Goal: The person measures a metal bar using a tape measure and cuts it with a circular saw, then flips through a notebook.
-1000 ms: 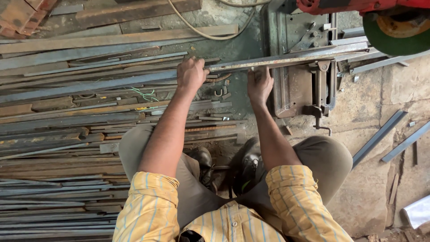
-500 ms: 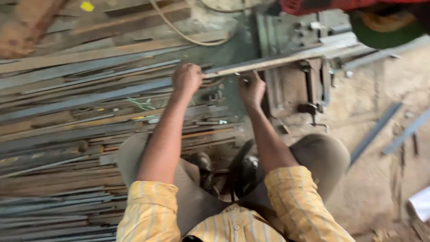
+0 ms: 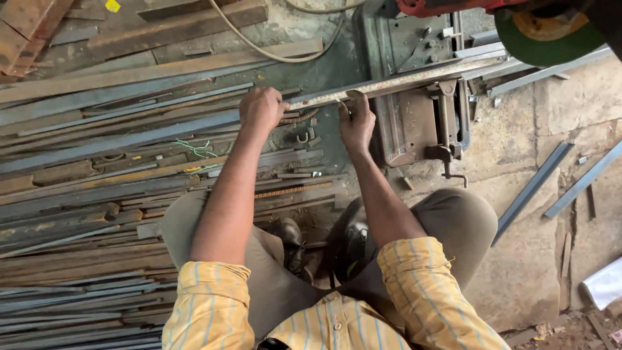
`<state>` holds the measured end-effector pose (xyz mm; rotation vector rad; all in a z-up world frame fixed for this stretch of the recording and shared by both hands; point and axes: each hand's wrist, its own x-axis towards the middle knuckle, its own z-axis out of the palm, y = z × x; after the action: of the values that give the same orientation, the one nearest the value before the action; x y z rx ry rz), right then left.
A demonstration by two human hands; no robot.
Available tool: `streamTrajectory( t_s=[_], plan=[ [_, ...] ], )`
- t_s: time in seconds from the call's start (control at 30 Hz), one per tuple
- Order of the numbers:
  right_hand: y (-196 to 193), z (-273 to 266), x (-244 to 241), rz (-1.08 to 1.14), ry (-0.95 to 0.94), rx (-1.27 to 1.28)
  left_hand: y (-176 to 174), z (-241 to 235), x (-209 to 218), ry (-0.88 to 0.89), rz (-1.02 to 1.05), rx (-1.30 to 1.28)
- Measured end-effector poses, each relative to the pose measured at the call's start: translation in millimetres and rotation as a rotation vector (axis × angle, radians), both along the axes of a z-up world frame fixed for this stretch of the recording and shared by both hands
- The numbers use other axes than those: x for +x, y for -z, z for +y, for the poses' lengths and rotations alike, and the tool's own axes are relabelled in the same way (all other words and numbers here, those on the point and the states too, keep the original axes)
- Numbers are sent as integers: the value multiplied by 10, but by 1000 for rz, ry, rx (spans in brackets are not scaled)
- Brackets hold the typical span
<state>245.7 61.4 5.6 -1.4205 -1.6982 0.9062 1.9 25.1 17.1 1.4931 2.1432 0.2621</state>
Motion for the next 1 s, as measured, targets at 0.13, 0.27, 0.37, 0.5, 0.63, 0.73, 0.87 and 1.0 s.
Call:
streamTrajectory(
  t_s=[0.13,0.27,0.37,0.5,0.63,0.73,0.87,1.0],
  plan=[
    [-70,-2,-4,-48,3,-82,-81,-2,21,-17,5,-22],
    [-37,-14,0,-12,-8,-71,-141,55,61,-22,10,-189],
    [-23,-5,11,-25,-28,35,-123,64,57,-23,26,-153],
    [19,24,47,-42,8,-50,-12,-2,30,-2,48,58],
    [158,102,123,-32,73,-30,75,-42,19,10,104,231],
    [181,160,199,50,102,-21,78,-44,42,14,81,149],
    [72,230,184,-118,36,60,84,-60,77,-20,97,211],
    [5,332,182,-244,-100,79,118,-76,99,2,128,228]
  ],
)
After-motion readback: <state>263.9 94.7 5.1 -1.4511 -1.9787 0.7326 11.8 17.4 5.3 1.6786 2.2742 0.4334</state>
